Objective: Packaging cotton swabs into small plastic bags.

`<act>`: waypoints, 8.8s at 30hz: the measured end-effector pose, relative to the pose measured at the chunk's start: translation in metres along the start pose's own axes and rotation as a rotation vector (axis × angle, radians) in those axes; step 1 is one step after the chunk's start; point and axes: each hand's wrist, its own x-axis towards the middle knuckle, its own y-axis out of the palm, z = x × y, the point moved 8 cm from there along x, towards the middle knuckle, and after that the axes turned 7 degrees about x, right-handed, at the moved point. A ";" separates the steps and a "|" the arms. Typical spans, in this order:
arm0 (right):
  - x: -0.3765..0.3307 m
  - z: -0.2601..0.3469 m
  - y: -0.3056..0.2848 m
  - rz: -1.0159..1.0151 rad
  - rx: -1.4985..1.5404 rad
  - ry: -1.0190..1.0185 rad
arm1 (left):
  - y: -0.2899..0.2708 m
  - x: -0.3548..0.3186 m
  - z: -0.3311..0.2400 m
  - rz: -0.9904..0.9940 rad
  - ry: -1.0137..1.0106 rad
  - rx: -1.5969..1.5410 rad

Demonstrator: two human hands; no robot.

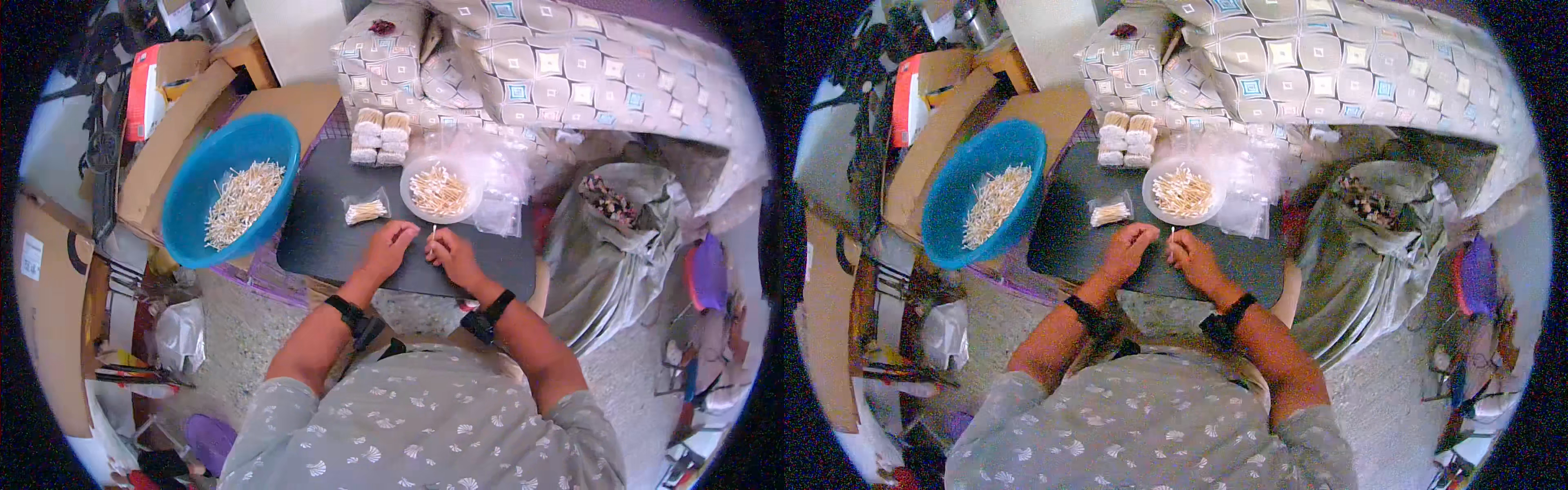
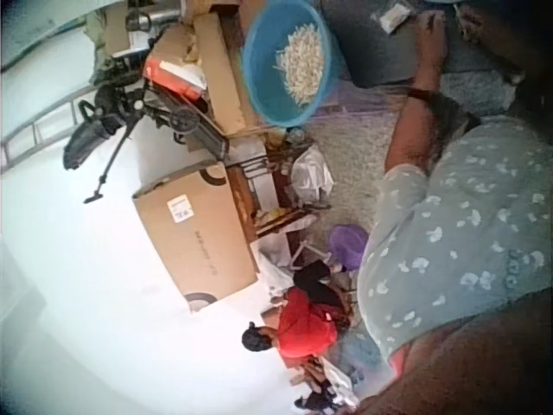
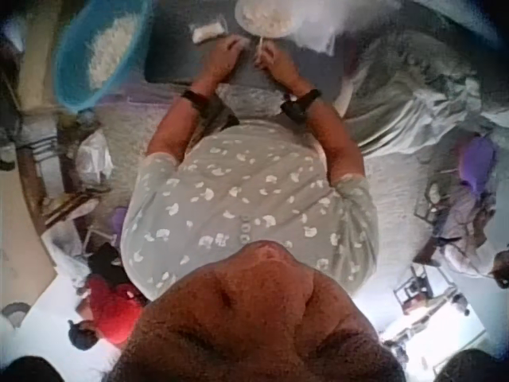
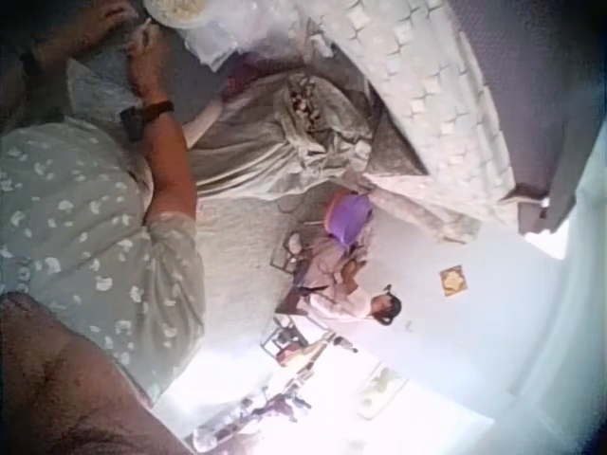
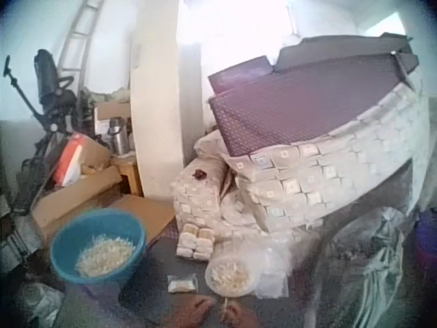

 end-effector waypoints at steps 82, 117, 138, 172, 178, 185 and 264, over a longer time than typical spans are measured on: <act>-0.007 0.020 0.001 -0.055 -0.298 -0.127 | 0.026 0.000 0.000 0.235 -0.125 -0.318; 0.116 0.064 -0.056 0.082 -1.152 -0.293 | 0.015 -0.007 -0.010 -0.050 0.035 -0.108; 0.088 0.091 -0.076 -0.144 -0.539 -0.125 | 0.023 -0.005 0.001 -0.032 0.056 -0.192; -0.010 -0.009 0.000 -0.132 -0.168 0.040 | 0.023 -0.001 0.008 0.084 0.010 -0.122; -0.009 -0.007 -0.008 -0.178 -0.286 -0.121 | 0.019 0.001 0.001 0.057 0.059 -0.051; -0.017 -0.008 -0.019 -0.252 0.076 0.043 | 0.025 -0.008 -0.011 0.139 0.056 -0.042; 0.099 0.065 -0.057 -0.051 -1.042 -0.364 | 0.016 0.000 0.009 0.051 -0.127 -0.653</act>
